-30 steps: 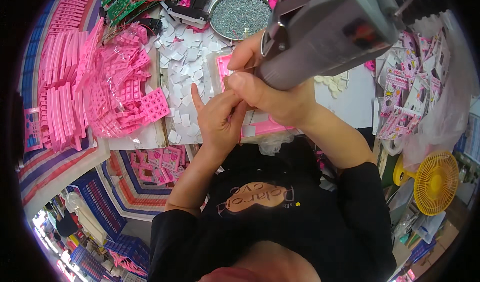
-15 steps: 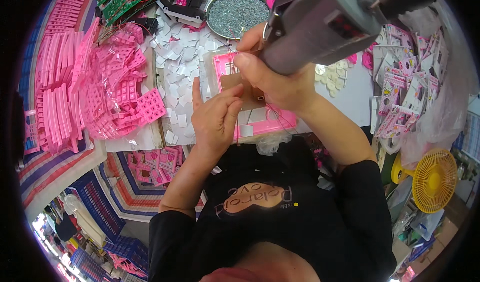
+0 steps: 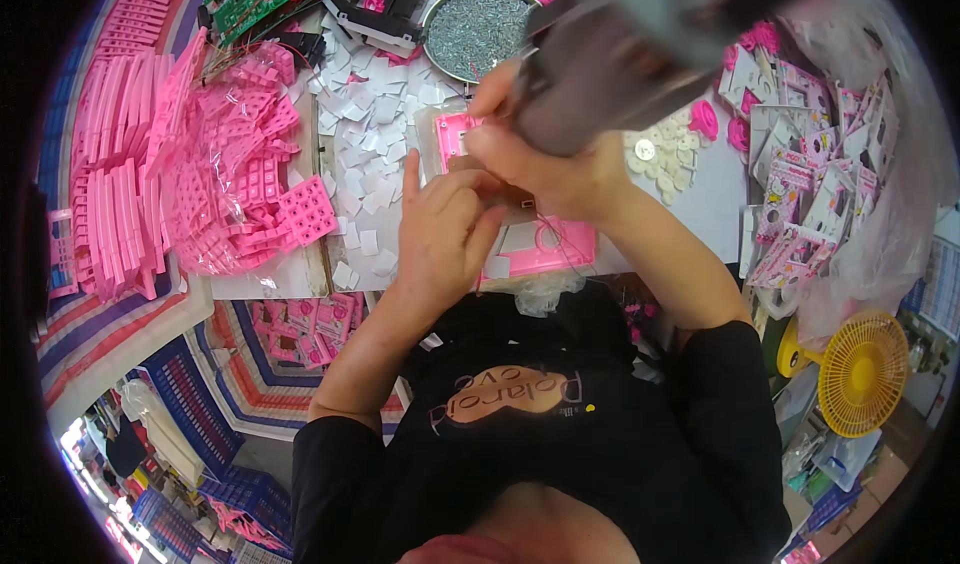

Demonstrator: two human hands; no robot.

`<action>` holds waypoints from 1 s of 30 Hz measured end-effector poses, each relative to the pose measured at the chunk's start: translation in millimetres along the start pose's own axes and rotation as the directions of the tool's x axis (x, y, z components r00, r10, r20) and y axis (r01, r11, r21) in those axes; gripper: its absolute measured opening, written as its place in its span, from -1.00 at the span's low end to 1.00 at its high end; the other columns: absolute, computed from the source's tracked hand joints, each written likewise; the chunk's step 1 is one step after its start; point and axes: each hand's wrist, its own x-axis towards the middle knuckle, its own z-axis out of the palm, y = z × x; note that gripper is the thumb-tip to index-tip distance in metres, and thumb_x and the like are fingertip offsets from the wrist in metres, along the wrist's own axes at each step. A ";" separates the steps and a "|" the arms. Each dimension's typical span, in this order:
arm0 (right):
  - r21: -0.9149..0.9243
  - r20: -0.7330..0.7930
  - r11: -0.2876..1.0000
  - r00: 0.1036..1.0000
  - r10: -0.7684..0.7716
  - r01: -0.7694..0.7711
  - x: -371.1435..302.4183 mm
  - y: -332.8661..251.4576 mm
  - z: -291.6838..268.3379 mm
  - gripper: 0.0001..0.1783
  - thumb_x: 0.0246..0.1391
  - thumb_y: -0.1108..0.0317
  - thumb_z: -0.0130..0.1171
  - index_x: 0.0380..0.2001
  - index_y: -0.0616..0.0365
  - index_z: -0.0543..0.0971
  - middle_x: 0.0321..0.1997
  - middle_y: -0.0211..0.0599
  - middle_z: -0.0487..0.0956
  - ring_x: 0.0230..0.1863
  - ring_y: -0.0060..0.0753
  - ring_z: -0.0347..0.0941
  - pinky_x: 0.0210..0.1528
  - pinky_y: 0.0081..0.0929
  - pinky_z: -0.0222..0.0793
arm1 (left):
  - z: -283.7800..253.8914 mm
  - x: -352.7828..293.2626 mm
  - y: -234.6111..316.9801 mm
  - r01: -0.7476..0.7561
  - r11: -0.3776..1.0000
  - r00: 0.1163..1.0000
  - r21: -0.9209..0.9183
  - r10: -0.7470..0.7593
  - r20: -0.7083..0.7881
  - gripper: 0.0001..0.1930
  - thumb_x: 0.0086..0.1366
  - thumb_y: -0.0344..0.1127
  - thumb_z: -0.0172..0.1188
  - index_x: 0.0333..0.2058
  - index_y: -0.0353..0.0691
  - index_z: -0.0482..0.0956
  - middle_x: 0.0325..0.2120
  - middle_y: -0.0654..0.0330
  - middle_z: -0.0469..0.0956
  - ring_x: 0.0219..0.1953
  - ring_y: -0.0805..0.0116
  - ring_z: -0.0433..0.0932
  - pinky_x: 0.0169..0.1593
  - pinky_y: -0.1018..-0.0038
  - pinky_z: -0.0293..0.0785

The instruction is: Assembling electronic components and plastic parts into toy calculators using a hot glue gun.

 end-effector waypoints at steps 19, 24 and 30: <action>0.439 0.001 0.889 0.990 -0.141 0.126 -12.1 -31.6 4.4 -0.71 0.18 0.49 0.21 -0.11 0.26 0.35 -0.48 -0.24 0.48 -0.51 -0.48 0.44 -0.40 -0.49 0.44 | -4.6 6.5 12.4 -0.095 0.994 0.994 -0.048 0.091 -0.064 -0.84 0.11 -0.37 0.43 -0.37 -0.13 0.61 -0.40 0.34 0.67 -0.33 0.38 0.66 0.45 -0.30 -0.21; 0.477 -0.062 0.858 0.981 -0.186 0.193 -8.2 -29.5 -8.2 -0.69 0.22 0.45 0.20 -0.08 0.27 0.33 -0.61 -0.31 0.39 -0.65 -0.51 0.27 -0.53 -0.50 0.31 | -19.6 51.1 15.4 -0.061 0.995 0.954 -0.073 0.080 0.291 -0.76 0.06 -0.24 0.48 -0.34 -0.13 0.62 -0.43 0.26 0.66 -0.30 0.25 0.67 0.43 -0.23 -0.05; 0.274 -0.033 0.961 0.999 -0.020 0.028 -5.8 -23.2 -5.3 -0.63 0.29 0.17 0.26 -0.04 0.08 0.35 -0.67 -0.48 0.31 -0.65 -0.55 0.21 -0.50 -0.45 0.27 | -1.8 156.6 -65.0 -0.023 0.778 0.994 0.628 -0.052 0.101 -0.79 0.18 -0.12 0.32 -0.31 -0.05 0.77 -0.16 0.26 0.64 0.04 0.22 0.50 0.32 -0.23 0.05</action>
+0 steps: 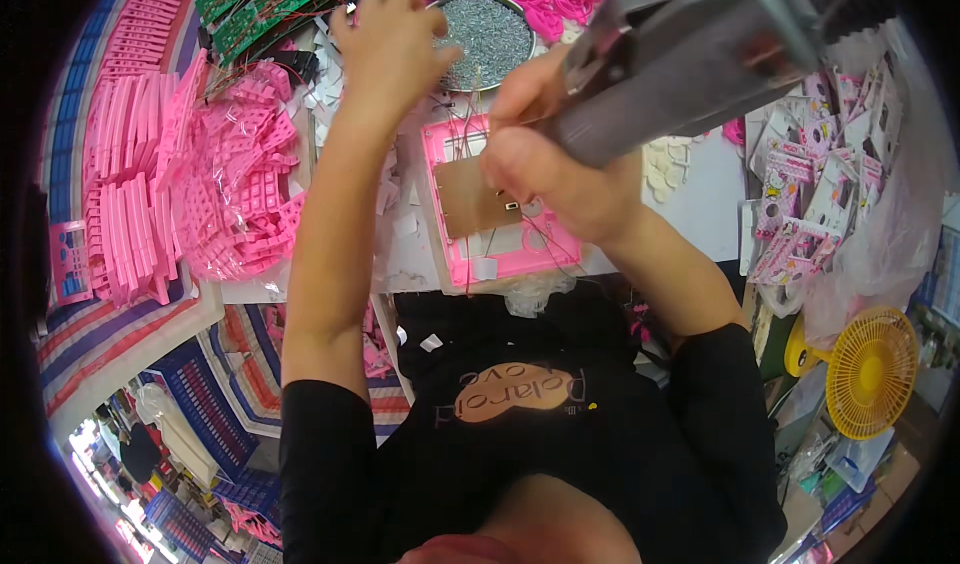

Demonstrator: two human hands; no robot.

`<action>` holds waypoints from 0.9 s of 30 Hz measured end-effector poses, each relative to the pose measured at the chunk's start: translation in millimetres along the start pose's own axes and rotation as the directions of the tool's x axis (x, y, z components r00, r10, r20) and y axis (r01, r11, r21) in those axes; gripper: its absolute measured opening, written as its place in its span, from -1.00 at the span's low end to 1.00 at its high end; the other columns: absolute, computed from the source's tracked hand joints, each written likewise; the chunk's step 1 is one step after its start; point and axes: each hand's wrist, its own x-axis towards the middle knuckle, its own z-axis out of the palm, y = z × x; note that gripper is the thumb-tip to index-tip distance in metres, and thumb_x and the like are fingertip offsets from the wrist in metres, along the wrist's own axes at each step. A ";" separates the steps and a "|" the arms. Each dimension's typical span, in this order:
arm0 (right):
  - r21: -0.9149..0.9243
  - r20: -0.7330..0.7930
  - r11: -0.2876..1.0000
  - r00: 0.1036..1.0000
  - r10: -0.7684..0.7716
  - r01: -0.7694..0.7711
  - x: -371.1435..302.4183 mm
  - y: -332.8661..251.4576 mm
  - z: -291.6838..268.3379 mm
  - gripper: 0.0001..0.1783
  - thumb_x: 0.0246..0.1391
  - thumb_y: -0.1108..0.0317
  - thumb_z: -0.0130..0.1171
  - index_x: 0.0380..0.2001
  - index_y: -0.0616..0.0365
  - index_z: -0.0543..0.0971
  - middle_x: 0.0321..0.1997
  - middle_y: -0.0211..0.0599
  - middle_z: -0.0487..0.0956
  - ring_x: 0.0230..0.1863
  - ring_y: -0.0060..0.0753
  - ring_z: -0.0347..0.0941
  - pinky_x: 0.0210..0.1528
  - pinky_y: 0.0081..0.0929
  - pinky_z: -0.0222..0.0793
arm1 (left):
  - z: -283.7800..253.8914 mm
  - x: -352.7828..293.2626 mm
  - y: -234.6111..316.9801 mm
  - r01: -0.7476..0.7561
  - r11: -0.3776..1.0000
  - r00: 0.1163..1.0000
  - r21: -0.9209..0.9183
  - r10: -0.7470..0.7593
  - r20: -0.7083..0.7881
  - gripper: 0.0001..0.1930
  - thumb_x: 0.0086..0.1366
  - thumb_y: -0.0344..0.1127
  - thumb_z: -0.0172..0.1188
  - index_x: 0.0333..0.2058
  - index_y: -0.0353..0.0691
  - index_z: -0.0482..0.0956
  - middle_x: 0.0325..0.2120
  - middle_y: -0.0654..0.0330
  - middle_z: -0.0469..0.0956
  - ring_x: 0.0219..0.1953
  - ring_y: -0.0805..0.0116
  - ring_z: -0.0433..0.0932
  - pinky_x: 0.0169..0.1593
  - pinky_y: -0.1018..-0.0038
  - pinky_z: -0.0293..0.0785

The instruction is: Assembling electronic components and plastic parts into toy calculators using a hot glue gun.

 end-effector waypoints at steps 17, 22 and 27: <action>-0.078 0.047 0.994 0.995 0.086 -0.082 -26.8 23.6 20.6 -0.66 0.26 0.28 0.28 -0.11 0.07 0.32 -0.59 -0.39 0.40 -0.61 -0.53 0.28 -0.46 -0.42 0.30 | -24.0 -22.7 -0.6 -0.003 0.940 0.951 -0.341 -0.103 -0.292 -0.83 0.21 -0.25 0.23 -0.50 -0.18 0.60 -0.53 0.13 0.56 -0.35 0.09 0.56 -0.20 0.12 0.33; -0.045 0.048 0.999 0.999 0.019 -0.017 -23.3 19.8 7.2 -0.69 0.26 0.32 0.27 -0.11 0.07 0.33 -0.62 -0.40 0.38 -0.64 -0.53 0.27 -0.52 -0.43 0.27 | -73.7 -140.2 27.2 -0.240 0.797 0.959 -0.554 0.285 -0.005 -0.83 0.15 -0.38 0.32 -0.48 -0.13 0.46 -0.25 0.25 0.64 -0.19 0.27 0.61 0.11 0.09 0.32; -0.102 0.029 0.994 0.998 0.048 -0.045 -22.5 17.0 15.9 -0.66 0.25 0.29 0.28 -0.10 0.06 0.32 -0.62 -0.41 0.37 -0.63 -0.54 0.27 -0.50 -0.43 0.28 | -67.0 -193.6 32.0 -0.328 0.888 0.914 -0.322 0.385 0.131 -0.93 0.23 -0.30 0.18 -0.34 -0.12 0.56 0.07 0.18 0.60 0.21 0.38 0.49 0.35 -0.01 0.16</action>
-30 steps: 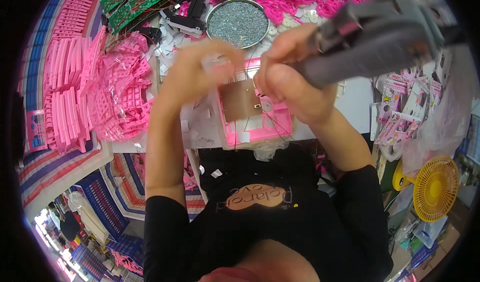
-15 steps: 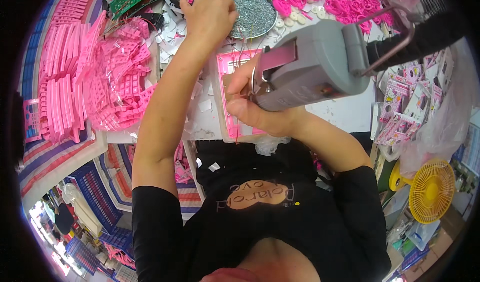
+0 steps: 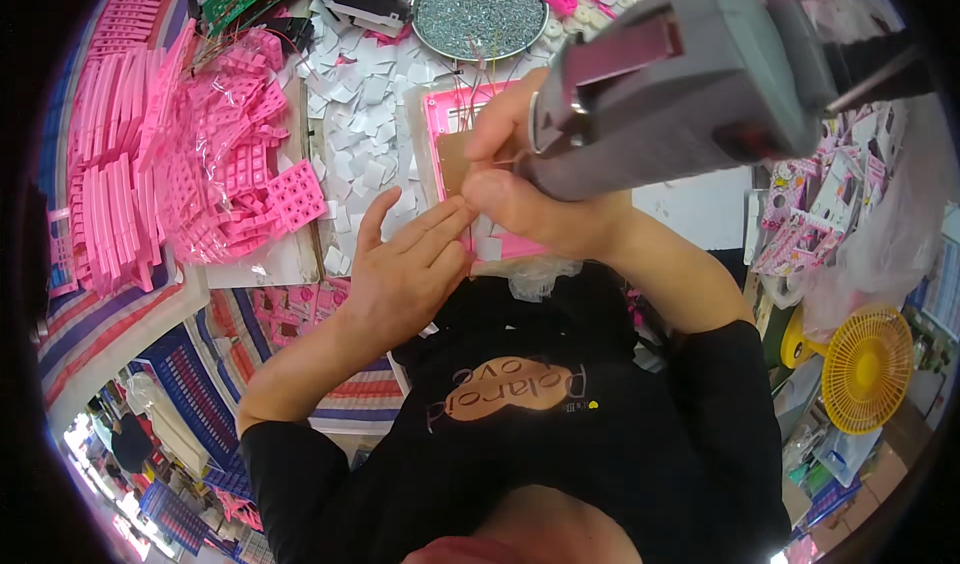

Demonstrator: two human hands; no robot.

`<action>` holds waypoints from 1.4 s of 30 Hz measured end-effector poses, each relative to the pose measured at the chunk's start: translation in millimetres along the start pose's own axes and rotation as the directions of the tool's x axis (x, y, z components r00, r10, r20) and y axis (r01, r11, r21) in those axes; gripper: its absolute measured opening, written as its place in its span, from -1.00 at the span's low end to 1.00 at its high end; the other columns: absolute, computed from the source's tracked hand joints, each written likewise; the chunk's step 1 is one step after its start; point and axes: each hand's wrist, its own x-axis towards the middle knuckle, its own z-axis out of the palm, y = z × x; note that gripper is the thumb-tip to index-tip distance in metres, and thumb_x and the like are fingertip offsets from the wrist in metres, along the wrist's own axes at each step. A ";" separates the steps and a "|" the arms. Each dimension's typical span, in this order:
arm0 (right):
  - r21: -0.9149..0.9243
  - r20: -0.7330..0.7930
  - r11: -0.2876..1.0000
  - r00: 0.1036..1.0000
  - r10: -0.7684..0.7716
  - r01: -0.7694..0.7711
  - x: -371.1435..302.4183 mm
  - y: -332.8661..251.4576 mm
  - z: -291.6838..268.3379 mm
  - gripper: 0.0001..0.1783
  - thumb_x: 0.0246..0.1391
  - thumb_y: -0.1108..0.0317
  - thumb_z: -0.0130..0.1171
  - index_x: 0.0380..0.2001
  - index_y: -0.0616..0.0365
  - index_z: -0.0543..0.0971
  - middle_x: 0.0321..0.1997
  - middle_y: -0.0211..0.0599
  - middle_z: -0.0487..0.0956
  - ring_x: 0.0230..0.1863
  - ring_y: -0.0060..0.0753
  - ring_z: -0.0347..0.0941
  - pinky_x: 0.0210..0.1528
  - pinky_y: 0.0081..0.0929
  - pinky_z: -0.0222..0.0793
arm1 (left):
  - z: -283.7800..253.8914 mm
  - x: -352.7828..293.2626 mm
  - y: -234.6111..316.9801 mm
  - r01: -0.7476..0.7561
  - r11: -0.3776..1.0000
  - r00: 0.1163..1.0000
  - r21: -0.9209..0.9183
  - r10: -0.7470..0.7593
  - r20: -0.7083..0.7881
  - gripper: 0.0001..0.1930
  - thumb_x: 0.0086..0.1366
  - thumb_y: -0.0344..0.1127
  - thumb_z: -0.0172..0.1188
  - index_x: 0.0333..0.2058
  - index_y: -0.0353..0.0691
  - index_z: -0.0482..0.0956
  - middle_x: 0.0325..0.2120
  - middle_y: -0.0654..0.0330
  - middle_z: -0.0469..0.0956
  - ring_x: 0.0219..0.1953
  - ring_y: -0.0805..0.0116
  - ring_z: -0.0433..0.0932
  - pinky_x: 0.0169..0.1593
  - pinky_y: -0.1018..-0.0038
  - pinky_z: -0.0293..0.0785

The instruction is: Assembling electronic components and plastic parts into toy calculators using a hot glue gun.

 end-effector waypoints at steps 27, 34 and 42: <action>-0.183 0.161 0.983 0.987 -0.005 0.035 6.6 2.5 12.1 -0.72 0.23 0.42 0.28 -0.14 0.10 0.36 -0.53 -0.32 0.46 -0.54 -0.45 0.39 -0.44 -0.42 0.35 | 15.6 7.7 -4.8 0.141 0.935 0.952 -0.326 -0.219 -0.216 -0.83 0.13 -0.33 0.37 -0.30 -0.11 0.60 -0.17 0.35 0.66 -0.04 0.41 0.60 0.37 -0.14 -0.04; 0.085 0.128 0.996 0.991 -0.029 0.018 15.5 -16.3 26.1 -0.65 0.26 0.19 0.31 -0.11 0.01 0.35 -0.65 -0.47 0.34 -0.66 -0.52 0.25 -0.60 -0.46 0.18 | 17.5 14.0 -3.0 0.195 0.876 0.897 -0.440 -0.341 -0.281 -0.83 0.11 -0.42 0.38 -0.30 -0.08 0.64 -0.29 0.37 0.68 -0.15 0.37 0.65 0.40 -0.19 -0.12; 0.061 0.151 0.995 0.984 -0.092 0.084 23.1 -6.9 27.2 -0.71 0.28 0.28 0.25 -0.12 0.01 0.33 -0.65 -0.46 0.34 -0.67 -0.52 0.25 -0.58 -0.46 0.20 | 19.7 14.4 -3.3 0.204 0.936 0.855 -0.288 -0.313 -0.412 -0.77 0.06 -0.32 0.44 -0.31 -0.09 0.60 -0.36 0.35 0.63 -0.19 0.33 0.62 0.40 -0.16 -0.11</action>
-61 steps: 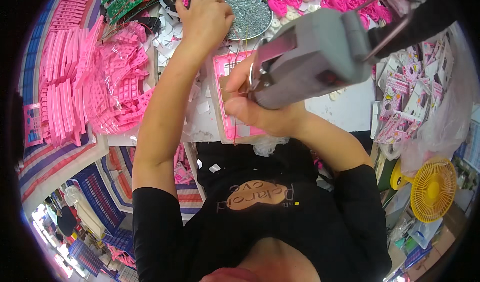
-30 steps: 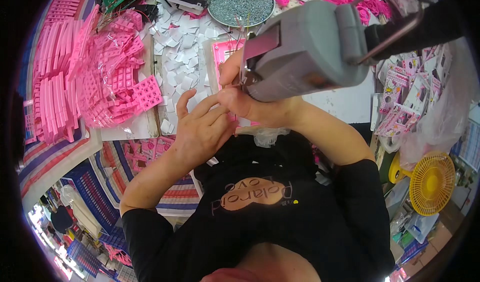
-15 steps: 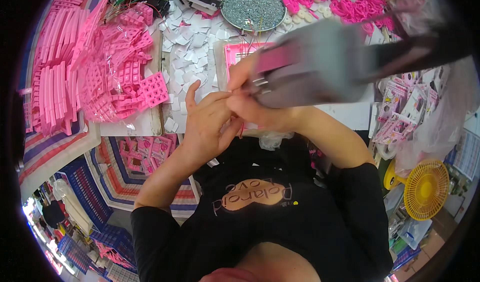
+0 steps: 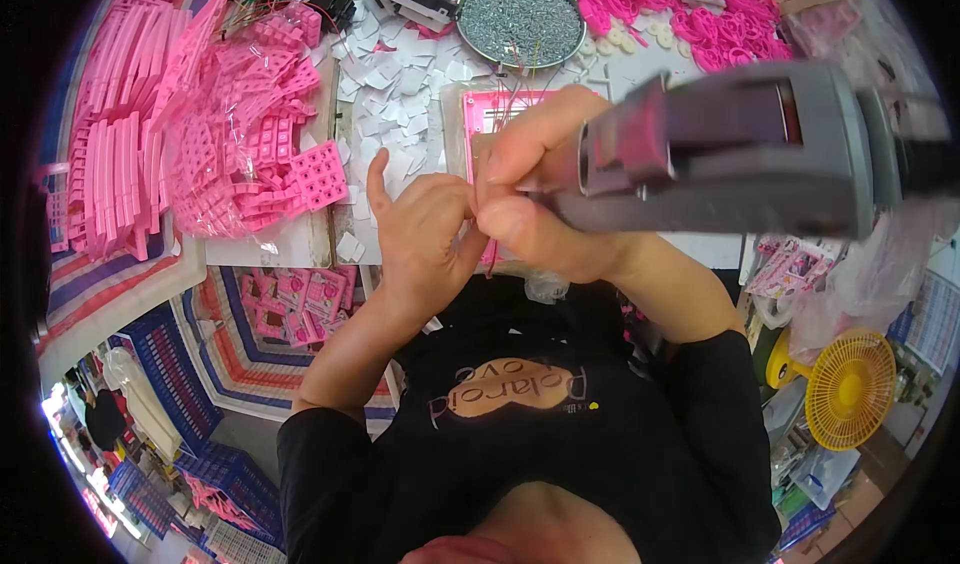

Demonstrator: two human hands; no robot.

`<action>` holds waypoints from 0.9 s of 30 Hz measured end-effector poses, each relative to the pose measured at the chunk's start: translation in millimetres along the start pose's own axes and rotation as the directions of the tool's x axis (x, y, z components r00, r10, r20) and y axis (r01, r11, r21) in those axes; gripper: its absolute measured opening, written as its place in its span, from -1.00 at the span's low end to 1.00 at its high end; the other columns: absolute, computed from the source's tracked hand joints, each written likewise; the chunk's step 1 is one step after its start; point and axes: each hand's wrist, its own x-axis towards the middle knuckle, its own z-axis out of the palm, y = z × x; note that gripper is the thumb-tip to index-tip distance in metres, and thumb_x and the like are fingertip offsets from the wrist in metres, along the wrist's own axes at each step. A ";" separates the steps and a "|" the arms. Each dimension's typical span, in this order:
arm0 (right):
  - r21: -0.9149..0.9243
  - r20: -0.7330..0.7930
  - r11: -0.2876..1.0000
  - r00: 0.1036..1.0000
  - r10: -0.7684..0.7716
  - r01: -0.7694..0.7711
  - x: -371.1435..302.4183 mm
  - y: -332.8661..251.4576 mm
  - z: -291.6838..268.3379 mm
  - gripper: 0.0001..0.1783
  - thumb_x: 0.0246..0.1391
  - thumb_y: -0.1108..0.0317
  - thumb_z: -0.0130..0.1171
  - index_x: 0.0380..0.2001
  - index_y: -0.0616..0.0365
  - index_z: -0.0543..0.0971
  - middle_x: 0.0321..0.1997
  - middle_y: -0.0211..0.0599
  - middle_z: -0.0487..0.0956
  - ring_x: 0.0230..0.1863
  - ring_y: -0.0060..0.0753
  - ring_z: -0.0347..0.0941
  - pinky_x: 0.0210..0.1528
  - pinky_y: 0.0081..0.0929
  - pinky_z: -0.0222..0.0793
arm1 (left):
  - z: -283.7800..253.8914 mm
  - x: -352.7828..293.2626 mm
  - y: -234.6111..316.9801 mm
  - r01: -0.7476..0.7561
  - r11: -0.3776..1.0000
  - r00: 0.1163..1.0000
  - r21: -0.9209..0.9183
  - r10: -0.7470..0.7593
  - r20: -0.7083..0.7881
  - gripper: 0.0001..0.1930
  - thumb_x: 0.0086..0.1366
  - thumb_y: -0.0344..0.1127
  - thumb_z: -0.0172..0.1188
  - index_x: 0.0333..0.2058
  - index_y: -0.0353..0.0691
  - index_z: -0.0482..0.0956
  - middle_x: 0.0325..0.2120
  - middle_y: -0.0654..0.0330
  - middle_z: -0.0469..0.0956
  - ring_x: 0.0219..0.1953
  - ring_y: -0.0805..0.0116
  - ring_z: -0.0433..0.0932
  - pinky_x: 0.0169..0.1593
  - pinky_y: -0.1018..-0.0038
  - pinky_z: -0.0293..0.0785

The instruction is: Assembling electronic components and plastic parts into toy calculators using a hot glue gun.

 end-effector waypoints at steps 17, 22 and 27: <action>-0.273 -0.104 0.961 0.994 0.020 -0.047 17.2 45.4 -4.6 -0.77 0.18 0.52 0.23 -0.20 0.19 0.38 -0.55 -0.27 0.45 -0.62 -0.54 0.33 -0.53 -0.46 0.31 | -34.0 -43.2 19.7 0.241 0.970 0.946 -0.020 -0.231 0.228 -0.84 0.04 -0.39 0.40 -0.42 -0.10 0.58 -0.46 0.31 0.54 -0.32 0.26 0.53 -0.14 0.25 0.23; -0.382 -0.135 0.924 0.989 -0.057 0.001 16.6 49.2 -0.4 -0.79 0.11 0.58 0.27 -0.26 0.24 0.42 -0.46 -0.25 0.52 -0.59 -0.56 0.40 -0.50 -0.52 0.36 | -27.7 -20.9 20.1 0.070 0.996 0.977 -0.058 -0.056 0.208 -0.75 0.02 -0.32 0.44 -0.30 -0.11 0.60 -0.34 0.26 0.53 -0.25 0.21 0.51 -0.11 0.23 0.26; -0.207 -0.172 0.971 0.982 0.082 -0.118 25.4 28.8 -5.8 -0.71 0.10 0.58 0.25 -0.15 0.23 0.40 -0.45 -0.30 0.51 -0.54 -0.53 0.43 -0.46 -0.47 0.40 | -10.0 -5.1 21.0 -0.026 0.999 0.936 0.020 0.018 0.351 -0.74 0.07 -0.22 0.42 -0.28 -0.11 0.63 -0.30 0.22 0.49 -0.22 0.18 0.47 -0.03 0.17 0.26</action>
